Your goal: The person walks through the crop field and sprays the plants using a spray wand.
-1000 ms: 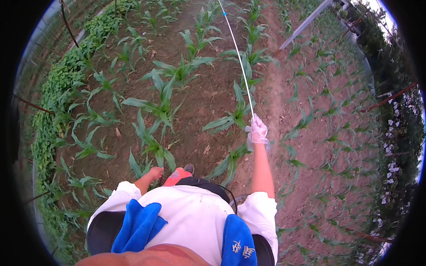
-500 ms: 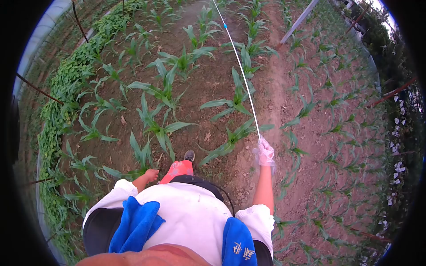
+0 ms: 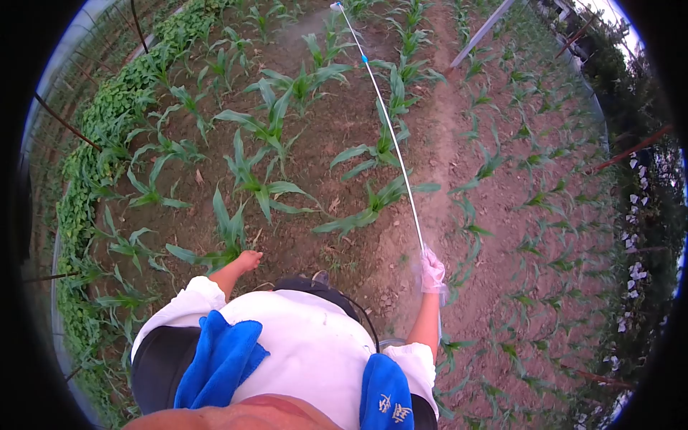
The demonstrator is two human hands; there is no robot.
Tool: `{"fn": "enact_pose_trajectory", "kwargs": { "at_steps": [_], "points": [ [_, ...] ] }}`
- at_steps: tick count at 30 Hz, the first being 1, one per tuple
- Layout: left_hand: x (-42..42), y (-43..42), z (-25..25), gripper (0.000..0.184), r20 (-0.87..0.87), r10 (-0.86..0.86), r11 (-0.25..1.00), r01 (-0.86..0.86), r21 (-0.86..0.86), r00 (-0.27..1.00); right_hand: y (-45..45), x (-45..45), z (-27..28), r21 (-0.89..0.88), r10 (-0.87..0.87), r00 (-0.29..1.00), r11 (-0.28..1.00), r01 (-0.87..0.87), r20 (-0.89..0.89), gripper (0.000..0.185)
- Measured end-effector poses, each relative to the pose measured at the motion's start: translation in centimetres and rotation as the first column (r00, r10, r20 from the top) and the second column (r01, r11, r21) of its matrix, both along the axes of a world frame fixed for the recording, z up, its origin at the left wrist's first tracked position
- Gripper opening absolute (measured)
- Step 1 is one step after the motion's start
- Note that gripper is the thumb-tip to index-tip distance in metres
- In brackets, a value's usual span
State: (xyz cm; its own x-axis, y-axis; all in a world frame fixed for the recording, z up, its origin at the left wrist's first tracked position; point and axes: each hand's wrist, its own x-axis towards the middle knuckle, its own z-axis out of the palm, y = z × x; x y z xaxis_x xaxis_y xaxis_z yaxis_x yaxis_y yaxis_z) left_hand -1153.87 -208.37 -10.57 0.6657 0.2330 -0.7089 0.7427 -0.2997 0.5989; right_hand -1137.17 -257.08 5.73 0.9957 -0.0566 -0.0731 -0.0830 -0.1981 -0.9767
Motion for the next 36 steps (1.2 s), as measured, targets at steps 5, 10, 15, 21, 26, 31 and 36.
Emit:
{"fn": "enact_pose_trajectory", "kwargs": {
  "at_steps": [5,10,15,21,26,31,36],
  "points": [
    [-2.6,-1.3,2.8,0.031,-0.069,0.131,0.981,-0.14,-0.133,0.989,0.1,-6.5,1.2,-0.031,-0.076,0.99,0.997,0.073,-0.116,0.023],
    [-9.2,0.7,0.0,0.024,-0.223,-0.119,0.993,0.12,-0.007,0.968,0.0,-12.9,0.4,-0.062,-0.054,0.996,0.997,0.05,-0.07,0.025],
    [-16.7,3.8,-3.7,0.021,-0.085,-0.8,0.52,0.758,0.394,0.594,-0.5,-18.9,0.3,-0.143,-0.181,0.976,0.976,0.163,-0.122,0.019],
    [-18.1,4.3,-3.2,0.021,-0.101,-0.838,0.434,0.769,0.47,0.536,-2.7,-25.0,1.0,-0.206,-0.238,0.965,0.955,0.211,-0.111,0.014],
    [-16.0,2.1,-4.8,0.016,-0.059,-0.447,0.89,0.45,0.064,0.893,-4.7,-28.6,4.2,-0.397,-0.307,0.938,0.89,0.223,-0.161,0.012],
    [-12.5,-1.4,0.8,0.024,-0.135,-0.338,0.939,0.343,0.016,0.932,-12.3,-38.4,4.9,-0.632,-0.523,0.838,0.705,0.323,-0.154,0.037],
    [-11.0,-2.6,-0.9,0.031,-0.178,-0.501,0.847,0.522,0.102,0.847,-7.5,-43.2,13.8,-0.755,-0.646,0.759,0.535,0.378,-0.078,0.041]
  ]
}}
